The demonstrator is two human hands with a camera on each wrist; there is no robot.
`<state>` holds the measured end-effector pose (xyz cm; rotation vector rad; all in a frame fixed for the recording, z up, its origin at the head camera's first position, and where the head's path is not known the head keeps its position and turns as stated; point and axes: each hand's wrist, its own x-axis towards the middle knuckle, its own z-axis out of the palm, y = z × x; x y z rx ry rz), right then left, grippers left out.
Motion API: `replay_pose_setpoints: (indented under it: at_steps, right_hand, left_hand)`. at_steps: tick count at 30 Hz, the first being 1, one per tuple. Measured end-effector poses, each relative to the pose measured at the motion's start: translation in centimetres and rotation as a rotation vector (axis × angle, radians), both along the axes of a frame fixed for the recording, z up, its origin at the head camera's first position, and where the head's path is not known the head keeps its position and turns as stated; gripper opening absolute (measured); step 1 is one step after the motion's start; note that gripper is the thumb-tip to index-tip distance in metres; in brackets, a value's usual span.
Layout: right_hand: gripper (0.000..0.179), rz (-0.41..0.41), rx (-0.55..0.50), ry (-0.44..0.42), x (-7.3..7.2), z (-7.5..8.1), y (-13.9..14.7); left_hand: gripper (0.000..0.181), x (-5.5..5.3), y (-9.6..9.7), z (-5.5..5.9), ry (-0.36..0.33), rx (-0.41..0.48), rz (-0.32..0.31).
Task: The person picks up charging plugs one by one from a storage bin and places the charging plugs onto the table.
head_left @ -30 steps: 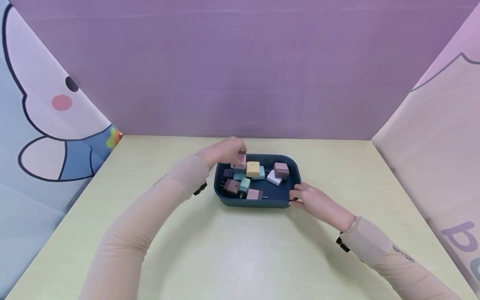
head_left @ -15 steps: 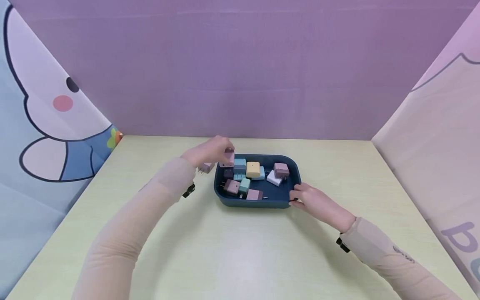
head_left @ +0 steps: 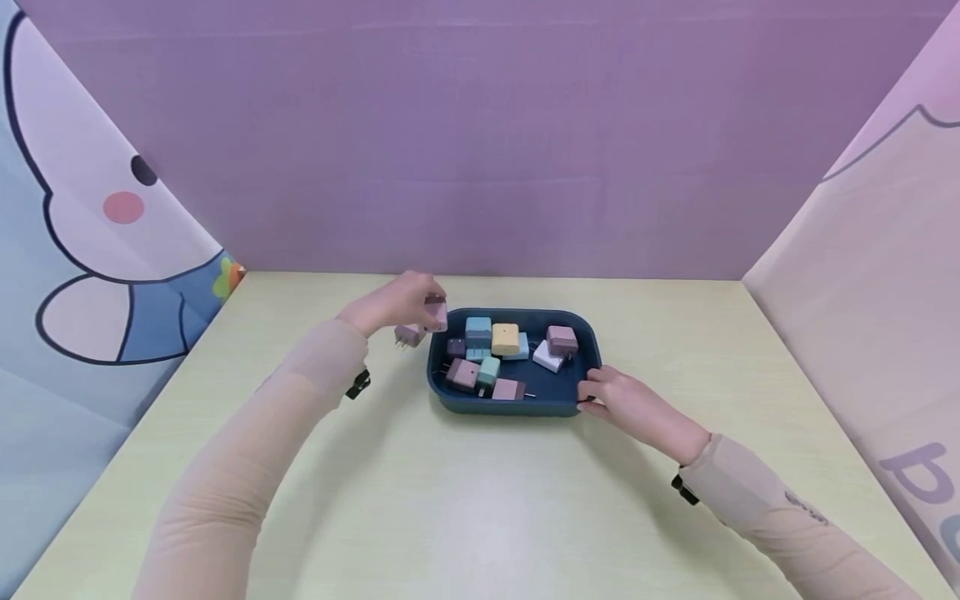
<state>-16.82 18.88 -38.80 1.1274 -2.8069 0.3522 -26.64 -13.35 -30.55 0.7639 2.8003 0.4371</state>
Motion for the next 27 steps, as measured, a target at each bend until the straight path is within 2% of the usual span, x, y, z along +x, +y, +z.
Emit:
replay_pose_setpoints:
  at_steps: [11,15,27]
  right_hand:
    - [0.005,0.003,0.002,0.009,0.1,0.1,-0.2]
    - [0.006,0.005,0.007,0.01,0.1,0.1,-0.2]
    - [0.006,-0.005,0.01,0.021,0.1,0.2,-0.2]
  left_hand:
    - [0.039,-0.3,-2.7,-0.8,0.027,-0.011,0.026]
    - [0.04,-0.4,-3.5,-1.2,0.036,-0.012,0.018]
    - [0.035,-0.7,-5.0,-2.3,-0.007,-0.019,0.073]
